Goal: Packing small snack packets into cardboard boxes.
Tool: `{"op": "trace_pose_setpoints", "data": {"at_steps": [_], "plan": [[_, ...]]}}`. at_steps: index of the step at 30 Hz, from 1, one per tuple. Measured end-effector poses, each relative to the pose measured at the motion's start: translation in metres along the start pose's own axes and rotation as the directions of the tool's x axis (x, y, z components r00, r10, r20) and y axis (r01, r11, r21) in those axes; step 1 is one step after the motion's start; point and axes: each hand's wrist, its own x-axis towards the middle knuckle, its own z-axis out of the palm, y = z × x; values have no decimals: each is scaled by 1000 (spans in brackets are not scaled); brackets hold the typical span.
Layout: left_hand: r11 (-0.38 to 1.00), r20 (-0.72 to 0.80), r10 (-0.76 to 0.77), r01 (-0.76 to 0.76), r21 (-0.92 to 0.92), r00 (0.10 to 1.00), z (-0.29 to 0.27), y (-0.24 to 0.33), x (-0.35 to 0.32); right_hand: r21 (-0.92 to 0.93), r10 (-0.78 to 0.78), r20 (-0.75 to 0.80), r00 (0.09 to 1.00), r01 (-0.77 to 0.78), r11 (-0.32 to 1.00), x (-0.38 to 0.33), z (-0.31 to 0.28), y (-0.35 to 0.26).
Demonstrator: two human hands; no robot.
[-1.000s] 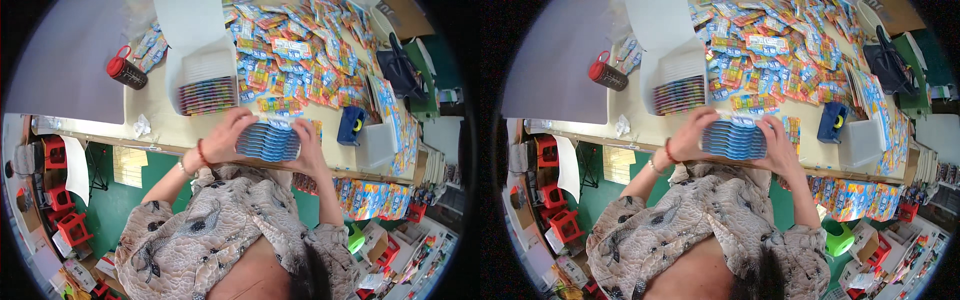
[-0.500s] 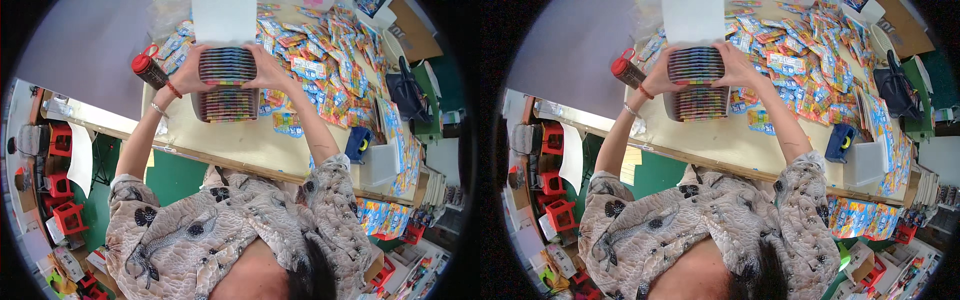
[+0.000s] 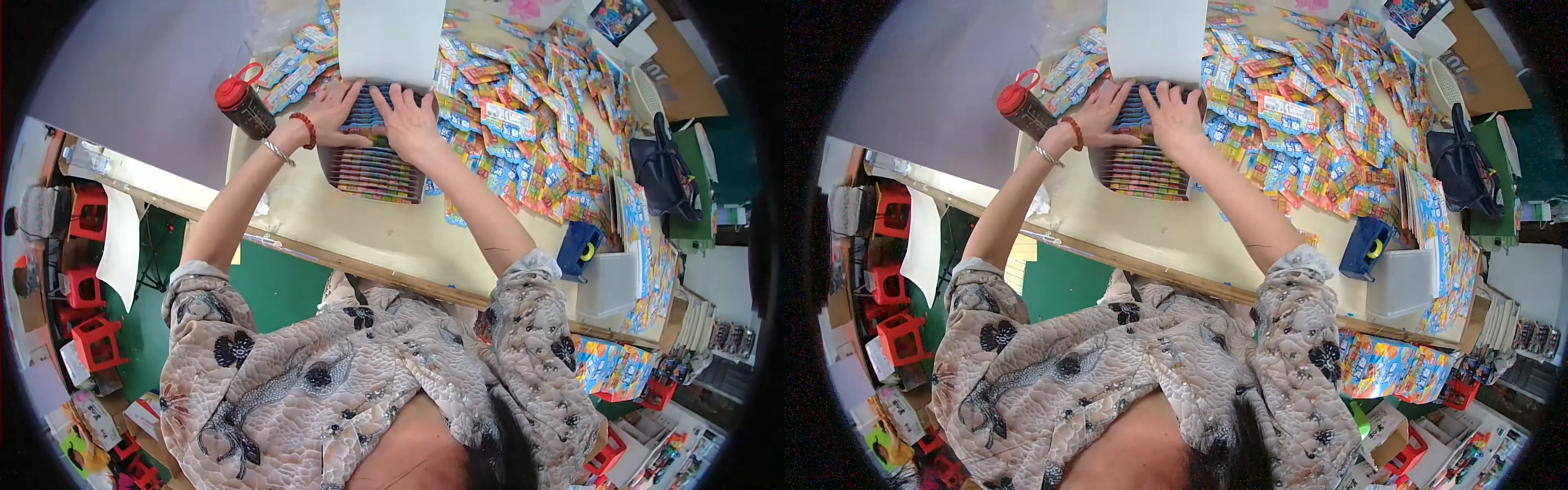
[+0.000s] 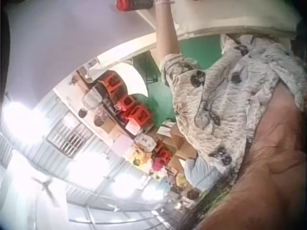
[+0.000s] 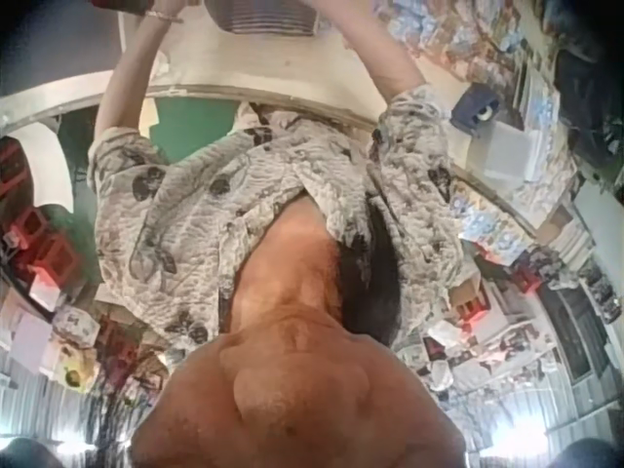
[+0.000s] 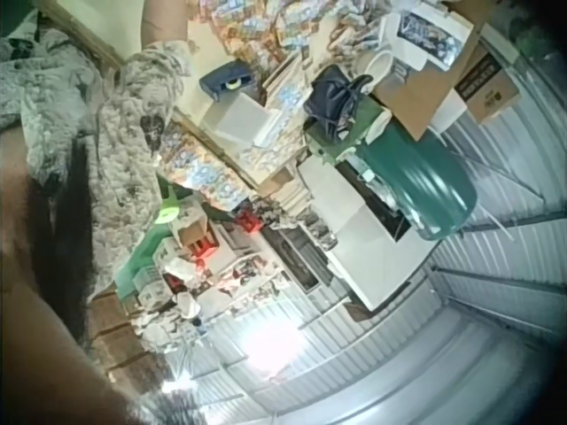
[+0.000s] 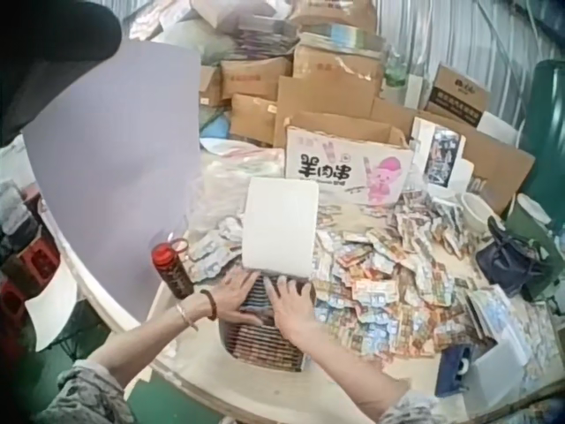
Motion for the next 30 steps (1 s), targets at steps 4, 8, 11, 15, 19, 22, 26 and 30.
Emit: {"op": "trace_pose_setpoints", "data": {"at_steps": [4, 8, 11, 15, 19, 22, 26, 30], "plan": [[984, -80, -71, 83, 160, 994, 1, 23, -1, -54, 21, 54, 998, -18, 998, -7, 19, -14], [909, -110, -99, 135, 394, 989, 4, 13, -7, 516, -62, 193, 979, -48, 855, -5, -4, 5], [894, -56, -110, 124, 432, 992, 1, 19, -6, 679, -6, 81, 997, -51, 733, -10, -10, 22], [882, 7, -167, 146, 449, 986, -3, 23, -5, 541, 188, -242, 952, -28, 841, -1, -4, 24], [860, 28, -219, 180, 478, 975, -5, 28, 6, 259, 100, -80, 992, -76, 963, 21, 15, 25], [849, -19, -235, 215, 483, 972, 0, 28, 2, 196, -23, -97, 995, 42, 980, 21, 11, 33], [931, -411, -360, 352, -99, 838, -2, 38, -39, 269, 363, -213, 907, -303, 914, -21, -36, 36], [826, 35, -406, 383, -413, 913, 8, 25, -61, 692, 414, 139, 900, -387, 609, -42, -29, 56]]}}
